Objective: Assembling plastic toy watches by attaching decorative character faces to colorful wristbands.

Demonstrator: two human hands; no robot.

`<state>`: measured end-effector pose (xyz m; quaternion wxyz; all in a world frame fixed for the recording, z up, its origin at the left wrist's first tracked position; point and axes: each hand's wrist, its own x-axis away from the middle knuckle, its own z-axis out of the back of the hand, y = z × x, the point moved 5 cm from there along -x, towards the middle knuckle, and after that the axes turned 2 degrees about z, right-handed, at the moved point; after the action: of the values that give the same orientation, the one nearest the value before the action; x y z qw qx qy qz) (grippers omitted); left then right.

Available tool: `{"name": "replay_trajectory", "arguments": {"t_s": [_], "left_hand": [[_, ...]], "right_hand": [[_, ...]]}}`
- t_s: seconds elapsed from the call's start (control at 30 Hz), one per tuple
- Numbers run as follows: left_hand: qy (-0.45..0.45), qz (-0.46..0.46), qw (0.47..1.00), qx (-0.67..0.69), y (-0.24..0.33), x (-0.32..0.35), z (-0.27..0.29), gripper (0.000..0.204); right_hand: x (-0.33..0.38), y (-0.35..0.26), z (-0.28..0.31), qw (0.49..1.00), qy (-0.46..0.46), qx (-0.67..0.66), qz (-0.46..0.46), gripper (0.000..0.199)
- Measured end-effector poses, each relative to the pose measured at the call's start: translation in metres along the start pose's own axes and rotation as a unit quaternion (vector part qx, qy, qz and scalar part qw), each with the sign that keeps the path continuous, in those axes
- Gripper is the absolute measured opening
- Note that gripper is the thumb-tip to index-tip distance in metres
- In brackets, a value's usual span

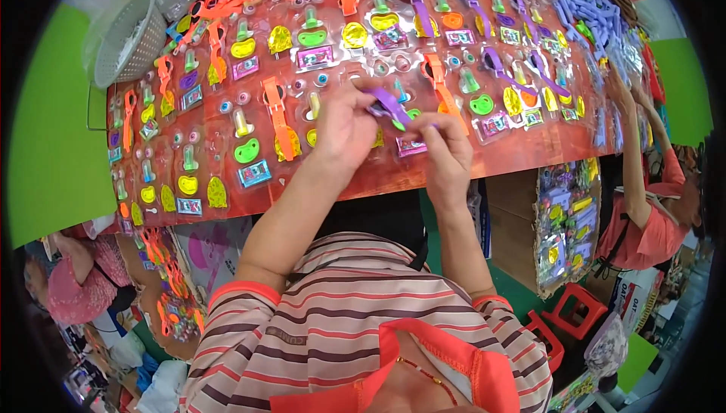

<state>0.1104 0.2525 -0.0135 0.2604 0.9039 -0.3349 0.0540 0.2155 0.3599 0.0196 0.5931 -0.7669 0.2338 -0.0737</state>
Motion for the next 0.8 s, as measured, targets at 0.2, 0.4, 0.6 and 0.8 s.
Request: {"name": "replay_trajectory", "arguments": {"t_s": [0.2,0.4,0.6,0.8], "left_hand": [[0.023,-0.13,0.95,-0.285,0.059,-0.022,-0.009,0.037],[-0.027,-0.298,0.701,-0.647,0.07,-0.017,0.003,0.036],[-0.048,-0.231,0.423,-0.875,0.042,-0.014,0.009,0.055],[-0.069,-0.231,0.308,-0.92,0.036,-0.015,0.01,0.063]], "right_hand": [[-0.032,0.046,-0.04,0.993,-0.07,0.092,-0.033,0.01],[-0.035,0.056,-0.044,0.991,-0.075,0.077,-0.084,0.012],[-0.03,0.055,-0.037,0.981,-0.073,0.176,-0.027,0.012],[-0.017,0.034,-0.053,0.925,-0.093,0.338,0.146,0.006]]}}
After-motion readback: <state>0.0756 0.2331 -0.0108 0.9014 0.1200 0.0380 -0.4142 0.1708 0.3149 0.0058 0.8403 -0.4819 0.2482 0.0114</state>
